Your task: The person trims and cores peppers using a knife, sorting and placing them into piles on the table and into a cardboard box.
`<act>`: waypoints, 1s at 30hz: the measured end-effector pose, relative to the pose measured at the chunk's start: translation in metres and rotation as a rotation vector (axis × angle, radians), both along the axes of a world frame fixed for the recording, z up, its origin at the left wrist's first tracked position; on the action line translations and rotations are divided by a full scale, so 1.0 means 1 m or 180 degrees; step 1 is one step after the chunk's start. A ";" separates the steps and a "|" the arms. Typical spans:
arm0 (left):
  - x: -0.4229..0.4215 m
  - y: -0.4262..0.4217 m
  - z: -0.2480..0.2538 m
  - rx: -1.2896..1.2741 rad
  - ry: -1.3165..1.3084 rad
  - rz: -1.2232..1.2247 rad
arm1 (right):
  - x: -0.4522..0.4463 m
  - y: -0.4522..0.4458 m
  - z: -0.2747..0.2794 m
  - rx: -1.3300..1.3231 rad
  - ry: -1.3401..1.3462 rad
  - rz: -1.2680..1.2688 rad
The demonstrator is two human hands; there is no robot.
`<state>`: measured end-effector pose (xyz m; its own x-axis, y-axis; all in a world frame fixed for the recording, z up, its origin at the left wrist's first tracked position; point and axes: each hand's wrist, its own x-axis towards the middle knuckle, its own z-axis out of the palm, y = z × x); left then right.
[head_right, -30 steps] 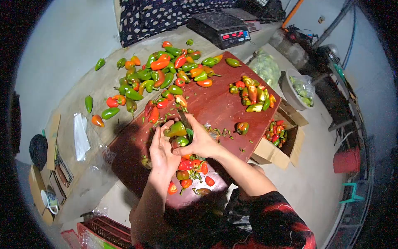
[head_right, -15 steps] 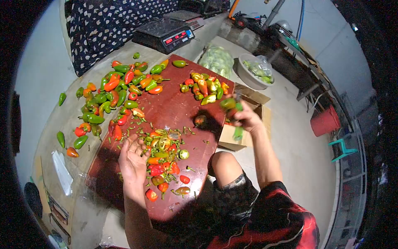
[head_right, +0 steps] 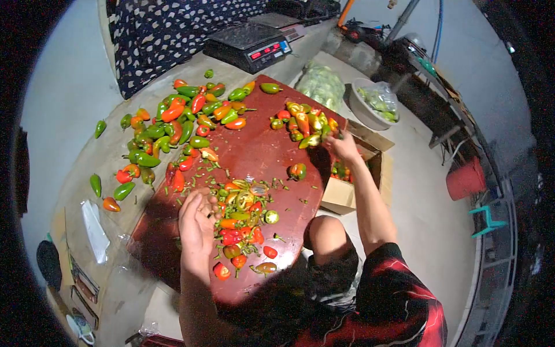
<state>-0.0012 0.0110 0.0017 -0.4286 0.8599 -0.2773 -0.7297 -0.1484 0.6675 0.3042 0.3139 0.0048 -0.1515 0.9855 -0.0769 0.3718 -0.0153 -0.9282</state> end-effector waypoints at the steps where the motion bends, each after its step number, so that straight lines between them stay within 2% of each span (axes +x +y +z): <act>1: 0.000 0.000 0.000 -0.0029 0.0053 -0.0025 | -0.025 0.017 -0.007 0.0296 -0.0483 0.0280; 3: 0.000 0.000 -0.001 -0.0130 0.0097 -0.0036 | -0.092 0.025 -0.001 0.0544 -0.0630 0.0812; 4: 0.000 0.000 -0.002 -0.0120 0.0103 -0.0034 | -0.123 0.032 -0.008 0.1056 -0.0707 0.1000; 5: 0.000 0.000 -0.002 -0.0160 0.0168 -0.0037 | -0.158 0.021 0.005 0.0886 -0.0837 0.1195; 6: 0.000 0.000 -0.001 -0.0198 0.0228 -0.0042 | -0.185 0.043 -0.019 0.1316 -0.1021 0.1454; 7: 0.000 -0.001 0.000 -0.0203 0.0248 -0.0050 | -0.215 0.031 -0.009 0.1229 -0.1266 0.1442; 10: 0.000 -0.001 -0.002 -0.0322 0.0403 -0.0070 | -0.277 0.020 -0.007 0.1914 -0.2121 0.1643; 13: -0.001 -0.003 -0.001 -0.0369 0.0486 -0.0101 | -0.320 0.014 -0.008 0.1889 -0.2405 0.1595; 16: -0.003 -0.005 0.000 -0.0380 0.0501 -0.0120 | -0.341 0.018 -0.016 0.2080 -0.2684 0.1632; 20: -0.005 -0.007 0.004 -0.0401 0.0575 -0.0120 | -0.349 0.027 -0.020 0.1726 -0.2958 0.1542; 24: -0.004 -0.005 0.005 -0.0411 0.0676 -0.0153 | -0.341 0.022 -0.013 0.1854 -0.2940 0.1490; 26: -0.002 -0.003 0.004 -0.0402 0.0707 -0.0163 | -0.339 0.026 -0.019 0.1972 -0.2554 0.1796; 30: 0.001 -0.002 0.000 -0.0462 0.0865 -0.0176 | -0.330 0.021 -0.024 0.1912 -0.2665 0.2000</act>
